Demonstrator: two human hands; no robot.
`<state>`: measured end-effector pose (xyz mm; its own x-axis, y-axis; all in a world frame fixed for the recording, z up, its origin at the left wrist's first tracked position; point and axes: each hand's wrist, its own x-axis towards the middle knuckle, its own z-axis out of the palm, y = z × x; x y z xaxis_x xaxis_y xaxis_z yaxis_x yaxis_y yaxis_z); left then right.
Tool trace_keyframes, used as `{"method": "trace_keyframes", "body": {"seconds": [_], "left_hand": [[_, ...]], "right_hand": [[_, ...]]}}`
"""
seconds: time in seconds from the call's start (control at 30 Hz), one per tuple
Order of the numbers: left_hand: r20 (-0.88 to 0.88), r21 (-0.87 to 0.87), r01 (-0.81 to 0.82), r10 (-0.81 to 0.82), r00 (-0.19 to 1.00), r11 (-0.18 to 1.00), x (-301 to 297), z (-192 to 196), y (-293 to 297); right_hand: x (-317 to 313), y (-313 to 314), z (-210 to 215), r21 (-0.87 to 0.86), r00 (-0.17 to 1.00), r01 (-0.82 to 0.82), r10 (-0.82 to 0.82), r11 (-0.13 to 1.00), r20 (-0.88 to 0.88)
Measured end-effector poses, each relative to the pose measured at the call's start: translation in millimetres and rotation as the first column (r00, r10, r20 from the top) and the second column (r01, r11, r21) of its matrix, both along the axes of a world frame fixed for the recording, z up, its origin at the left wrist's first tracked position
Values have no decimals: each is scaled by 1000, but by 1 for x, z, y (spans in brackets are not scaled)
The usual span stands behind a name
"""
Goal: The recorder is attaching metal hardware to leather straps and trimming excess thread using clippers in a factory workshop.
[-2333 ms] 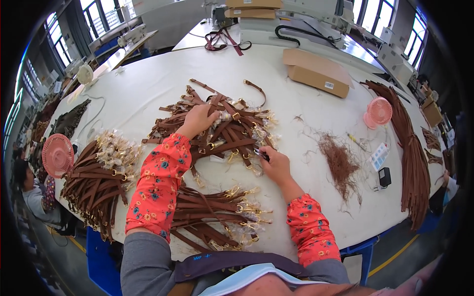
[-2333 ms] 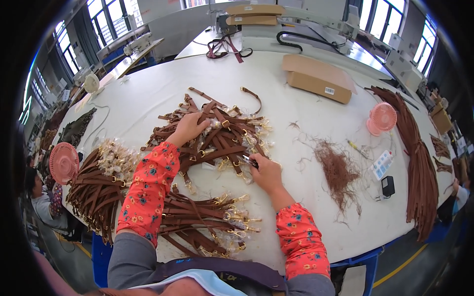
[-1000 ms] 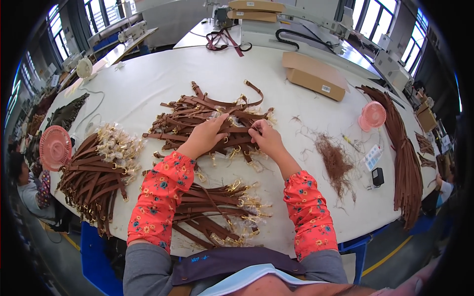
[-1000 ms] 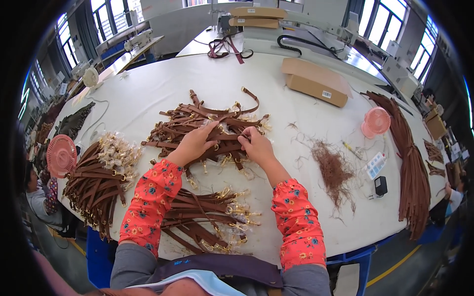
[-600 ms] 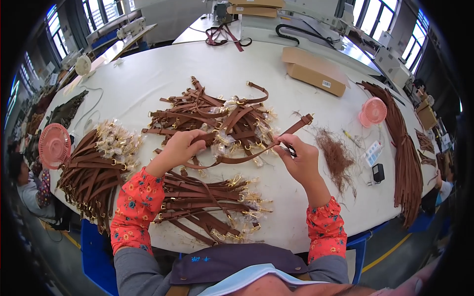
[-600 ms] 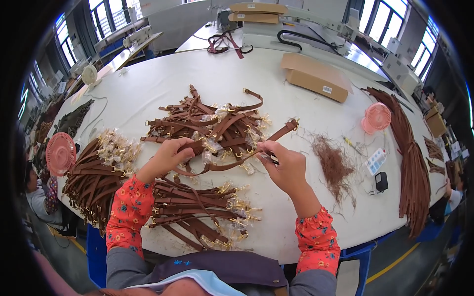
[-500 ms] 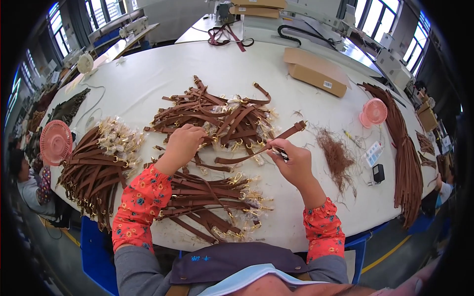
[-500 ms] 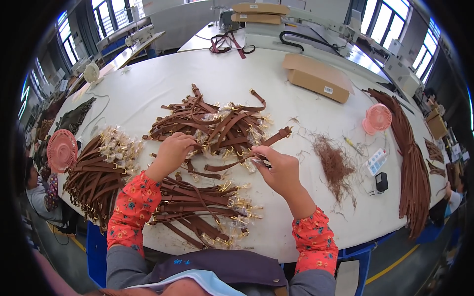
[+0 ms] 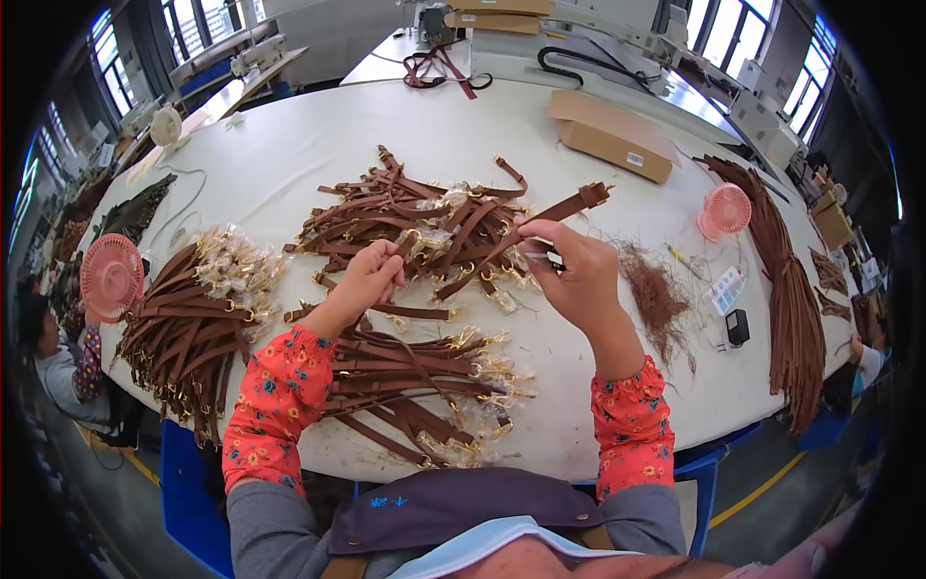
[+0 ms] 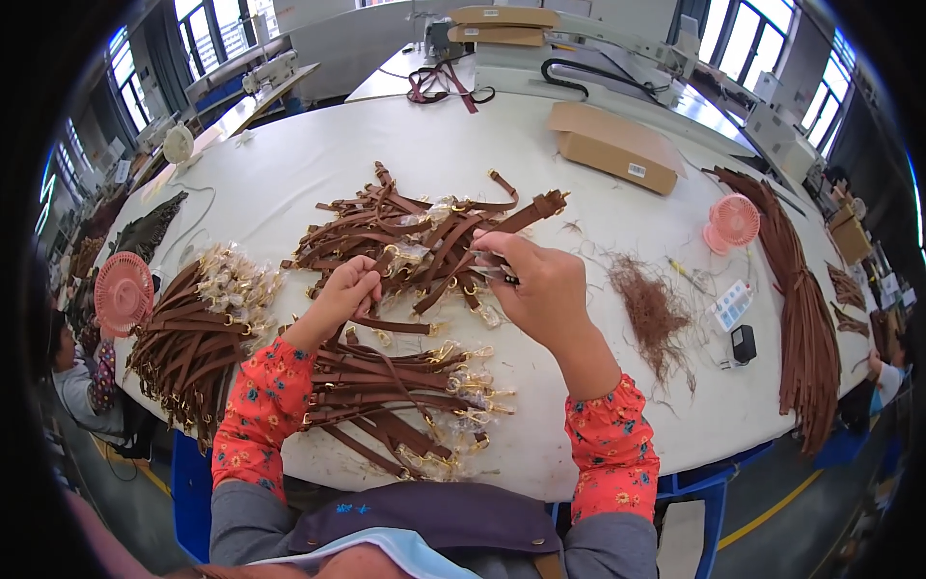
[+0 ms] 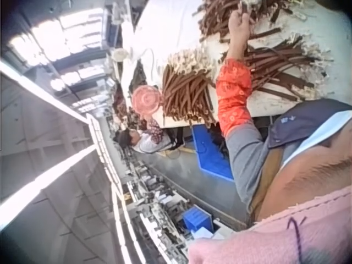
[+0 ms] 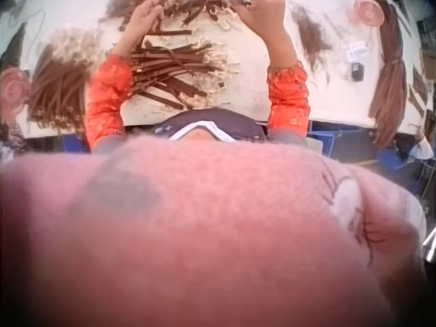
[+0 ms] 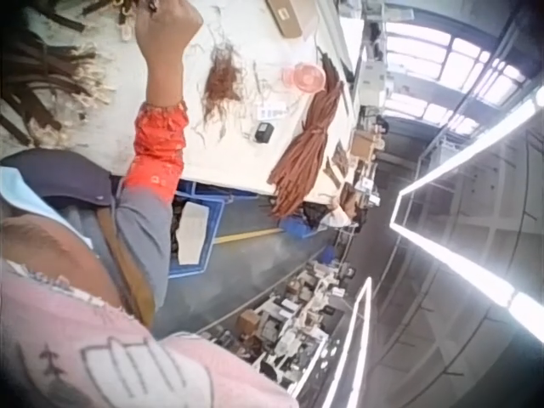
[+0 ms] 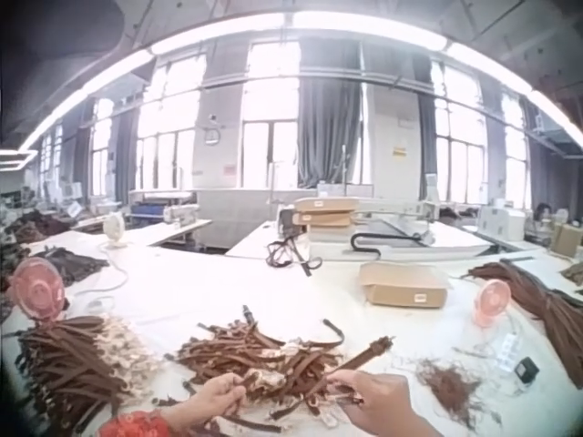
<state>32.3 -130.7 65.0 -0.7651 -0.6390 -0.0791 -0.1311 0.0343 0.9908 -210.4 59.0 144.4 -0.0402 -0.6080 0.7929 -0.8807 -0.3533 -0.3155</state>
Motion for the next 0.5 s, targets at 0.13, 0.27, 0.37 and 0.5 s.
{"method": "trace_keyframes", "body": {"seconds": [0.13,0.27,0.37,0.5], "left_hand": [[243,-833,148,113,963,533,6,5,14],[485,-867,486,412,772,109,11,6,21],[308,-877,389,289,906,-282,12,-4,15],[318,-930,365,394,862,-48,30,-18,17]], "right_hand": [[12,-32,21,-35,990,-33,28,999,-135],[50,-79,27,68,970,-64,78,996,-232],[68,-115,17,202,955,-98,149,975,-257],[49,-145,-25,506,994,-62,102,860,-51]]}}
